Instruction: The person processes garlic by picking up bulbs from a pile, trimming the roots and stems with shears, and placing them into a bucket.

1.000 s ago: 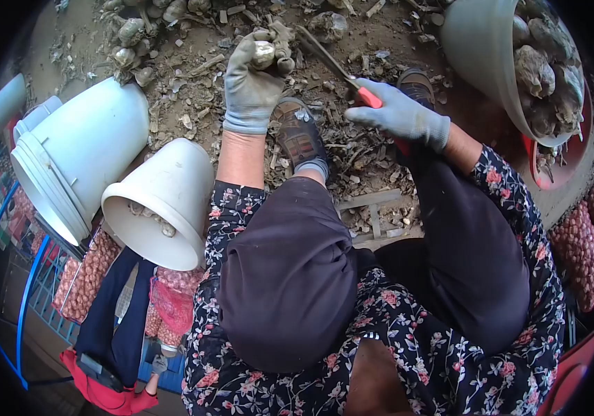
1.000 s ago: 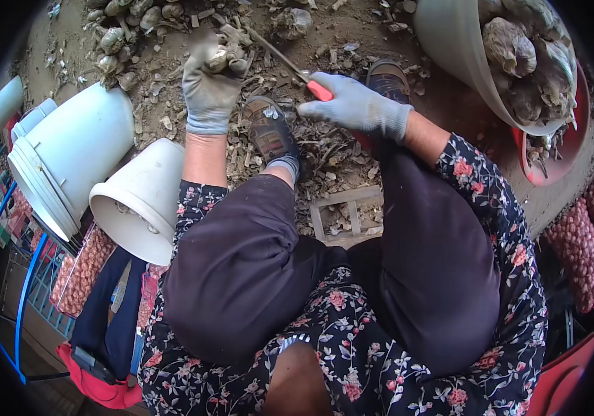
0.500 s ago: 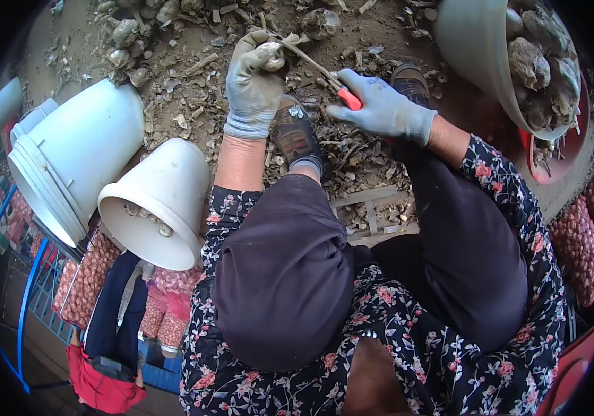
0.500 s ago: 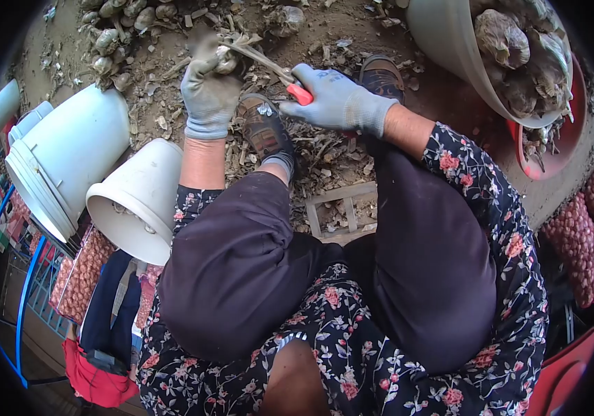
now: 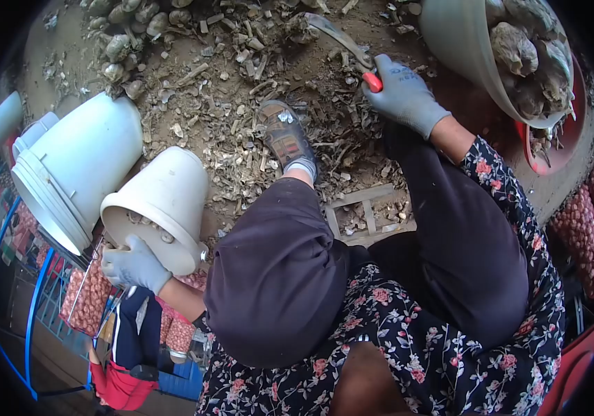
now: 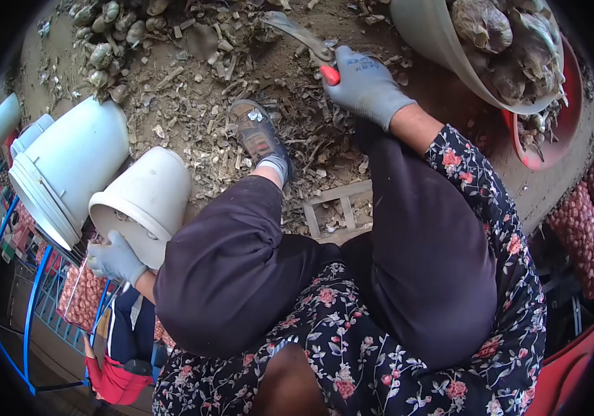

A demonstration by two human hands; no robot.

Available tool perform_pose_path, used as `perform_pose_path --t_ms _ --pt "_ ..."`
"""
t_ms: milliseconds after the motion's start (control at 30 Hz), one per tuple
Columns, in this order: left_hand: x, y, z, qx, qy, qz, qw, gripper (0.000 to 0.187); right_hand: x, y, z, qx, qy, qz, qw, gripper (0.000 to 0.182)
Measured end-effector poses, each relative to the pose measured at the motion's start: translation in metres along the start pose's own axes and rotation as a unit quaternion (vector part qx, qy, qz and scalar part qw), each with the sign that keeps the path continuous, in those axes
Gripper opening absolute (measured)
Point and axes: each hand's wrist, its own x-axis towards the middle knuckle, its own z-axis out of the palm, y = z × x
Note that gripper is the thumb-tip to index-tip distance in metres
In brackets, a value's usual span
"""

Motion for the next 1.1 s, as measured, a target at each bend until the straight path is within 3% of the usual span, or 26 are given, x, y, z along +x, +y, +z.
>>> perform_pose_path --t_ms 33,67,133,200,233,267,333,400,467,533,600,667,700,767,800,833,900,933,1033,1100 --pt "-0.003 0.004 0.006 0.033 0.034 0.081 0.996 0.036 0.003 0.002 -0.003 -0.001 0.004 0.002 1.0 0.039" --pt "-0.009 0.007 0.012 0.066 0.066 0.16 0.983 0.038 0.005 0.002 -0.004 -0.089 0.039 -0.015 0.995 0.038" --pt "-0.02 0.058 0.039 -0.164 0.076 0.221 0.958 0.04 0.012 -0.002 -0.007 -0.216 0.056 -0.024 0.974 0.036" --pt "-0.04 0.136 0.041 -0.28 -0.033 0.228 0.932 0.035 0.022 -0.007 -0.005 -0.232 0.077 -0.035 0.969 0.037" --pt "-0.039 0.158 0.065 -0.317 -0.028 0.319 0.893 0.031 0.027 -0.008 -0.004 -0.245 0.098 -0.043 0.964 0.038" --pt "-0.046 0.187 0.074 -0.351 -0.055 0.35 0.867 0.029 0.033 -0.011 -0.004 -0.264 0.12 -0.06 0.955 0.039" --pt "-0.059 0.224 0.09 -0.324 -0.186 0.404 0.835 0.031 0.045 -0.015 -0.003 -0.278 0.113 -0.051 0.953 0.041" --pt "-0.055 0.256 0.098 -0.252 -0.412 0.407 0.775 0.051 0.055 -0.018 -0.012 -0.239 0.071 -0.044 0.967 0.04" --pt "-0.059 0.282 0.114 -0.292 -0.46 0.366 0.754 0.061 0.06 -0.011 -0.012 -0.185 0.033 -0.048 0.981 0.037" --pt "-0.064 0.302 0.124 -0.354 -0.435 0.356 0.748 0.067 0.059 -0.008 -0.013 -0.105 -0.04 -0.035 0.993 0.034" --pt "-0.071 0.32 0.136 -0.414 -0.407 0.342 0.739 0.074 0.059 0.002 -0.004 -0.053 -0.043 -0.059 0.996 0.035" --pt "-0.079 0.337 0.151 -0.431 -0.207 0.41 0.777 0.074 0.062 0.015 0.011 0.04 -0.024 -0.085 0.995 0.037" --pt "-0.082 0.342 0.154 -0.431 -0.209 0.409 0.777 0.074 0.058 0.014 0.007 0.04 -0.026 -0.083 0.995 0.037" --pt "-0.082 0.35 0.157 -0.575 -0.393 0.31 0.647 0.057 0.05 0.005 -0.008 0.161 -0.164 -0.016 0.973 0.038" --pt "-0.08 0.351 0.16 -0.575 -0.421 0.319 0.625 0.055 0.049 0.006 -0.004 0.169 -0.177 -0.011 0.97 0.038" --pt "-0.077 0.348 0.164 -0.574 -0.419 0.321 0.626 0.055 0.046 0.009 -0.001 0.176 -0.162 -0.041 0.97 0.041" --pt "-0.077 0.334 0.161 -0.527 -0.351 0.313 0.708 0.07 0.033 0.007 0.003 0.063 -0.077 -0.072 0.992 0.045" --pt "-0.075 0.323 0.126 -0.473 -0.329 0.316 0.754 0.067 0.028 -0.001 -0.001 0.008 -0.099 -0.034 0.994 0.046" --pt "-0.075 0.311 0.101 -0.481 -0.379 0.303 0.73 0.067 0.018 -0.003 0.002 -0.061 -0.023 -0.038 0.997 0.044" --pt "-0.076 0.309 0.085 -0.47 -0.345 0.308 0.752 0.065 0.02 -0.009 -0.004 -0.075 -0.016 -0.047 0.996 0.041"
